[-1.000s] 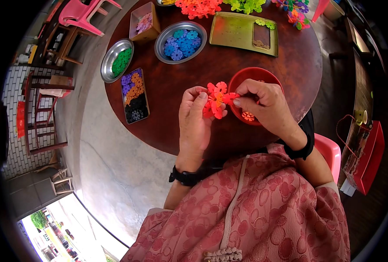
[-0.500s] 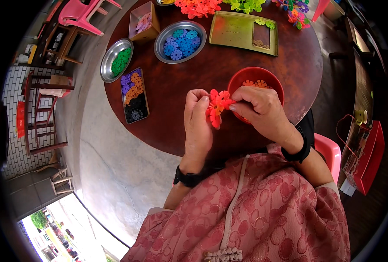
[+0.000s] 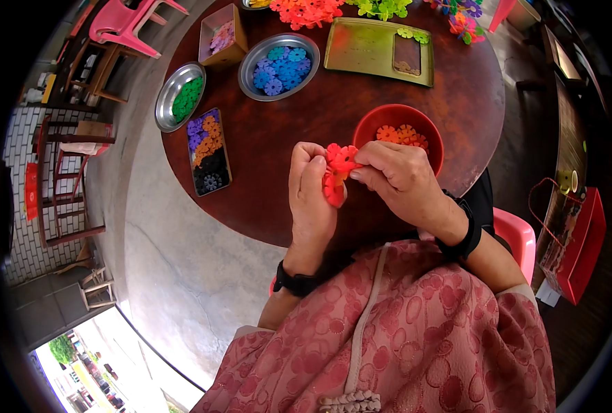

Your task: Assembling interlocking star-shaped toy blocks at a table.

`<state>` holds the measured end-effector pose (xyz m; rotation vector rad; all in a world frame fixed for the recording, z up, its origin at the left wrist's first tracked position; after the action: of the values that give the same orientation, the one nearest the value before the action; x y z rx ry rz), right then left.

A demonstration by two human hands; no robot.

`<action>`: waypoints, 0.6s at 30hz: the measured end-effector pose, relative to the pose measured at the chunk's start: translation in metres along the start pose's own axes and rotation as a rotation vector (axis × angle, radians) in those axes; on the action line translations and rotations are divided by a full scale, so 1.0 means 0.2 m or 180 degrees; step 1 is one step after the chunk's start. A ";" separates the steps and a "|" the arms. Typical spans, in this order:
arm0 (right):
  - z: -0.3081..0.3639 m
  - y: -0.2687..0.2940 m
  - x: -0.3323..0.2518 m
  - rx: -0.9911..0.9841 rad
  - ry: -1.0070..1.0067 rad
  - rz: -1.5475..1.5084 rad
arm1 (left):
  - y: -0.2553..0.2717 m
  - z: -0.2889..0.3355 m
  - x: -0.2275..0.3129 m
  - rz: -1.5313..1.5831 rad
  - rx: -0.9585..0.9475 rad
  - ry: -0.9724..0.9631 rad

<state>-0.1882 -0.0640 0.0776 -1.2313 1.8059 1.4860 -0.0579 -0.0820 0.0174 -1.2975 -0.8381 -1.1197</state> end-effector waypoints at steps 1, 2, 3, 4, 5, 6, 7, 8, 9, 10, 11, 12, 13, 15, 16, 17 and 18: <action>0.00 0.00 0.00 0.0002 -0.0001 0.0001 | 0.00 0.00 0.01 -0.0058 0.0018 -0.0064; 0.00 0.00 0.00 -0.0001 0.0086 0.0094 | 0.00 0.00 0.02 -0.0115 0.0035 -0.0128; -0.01 0.00 0.00 0.0000 0.0170 0.0189 | 0.00 0.00 0.02 -0.0116 0.0029 -0.0127; -0.02 0.01 0.01 0.0007 0.0167 0.0192 | 0.00 -0.01 0.03 -0.0177 -0.0022 -0.0168; -0.03 0.02 0.01 0.0039 0.0331 0.0207 | 0.00 -0.01 0.04 -0.0238 -0.0075 -0.0209; -0.05 0.03 0.01 0.0064 0.0498 0.0215 | 0.01 -0.02 0.04 -0.0239 -0.0074 -0.0205; -0.06 0.05 0.01 0.0064 0.0493 0.0215 | 0.01 -0.02 0.03 -0.0109 -0.0207 -0.0081; -0.07 0.07 0.01 -0.0031 0.0493 0.0177 | 0.01 -0.02 0.03 0.0022 -0.0341 0.0043; -0.08 0.08 0.02 -0.0119 0.0488 0.0145 | 0.00 -0.02 0.05 0.0025 -0.0353 0.0053; -0.08 0.09 0.02 -0.0180 0.0529 0.0144 | -0.01 -0.02 0.09 0.0317 -0.0274 0.0139; -0.09 0.10 0.02 -0.0174 0.0516 0.0151 | -0.01 -0.02 0.11 0.0609 -0.0194 0.0227; -0.09 0.09 0.00 -0.0315 0.0634 0.0129 | -0.01 -0.02 0.10 0.0736 -0.0235 0.0296; -0.10 0.08 -0.02 -0.0456 0.0753 0.0107 | 0.00 -0.03 0.09 0.0738 -0.0234 0.0297; -0.10 0.09 -0.03 -0.0506 0.0648 0.0068 | -0.06 -0.01 0.06 0.0751 -0.0955 0.0570; -0.10 0.08 -0.02 -0.0553 0.0544 0.0029 | -0.05 -0.01 0.06 0.0557 -0.0724 0.0586; -0.11 0.09 0.00 -0.0557 0.0542 0.0026 | -0.04 -0.01 0.05 0.0557 -0.0719 0.0588; -0.13 0.12 0.04 -0.0499 0.0506 0.0250 | -0.02 -0.02 0.05 0.0549 -0.0582 0.0551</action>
<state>-0.2084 -0.0902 0.0909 -1.4040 1.8885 1.6412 -0.0588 -0.0871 0.0282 -1.3726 -0.4952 -1.1715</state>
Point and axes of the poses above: each hand's wrist, its own z-axis away from the middle knuckle, its own y-axis out of the back of the hand, x = y × z, the point moved 6 cm from there along -z, towards the middle knuckle, and after that the axes turned 2 degrees about x, right-handed, at the moved point
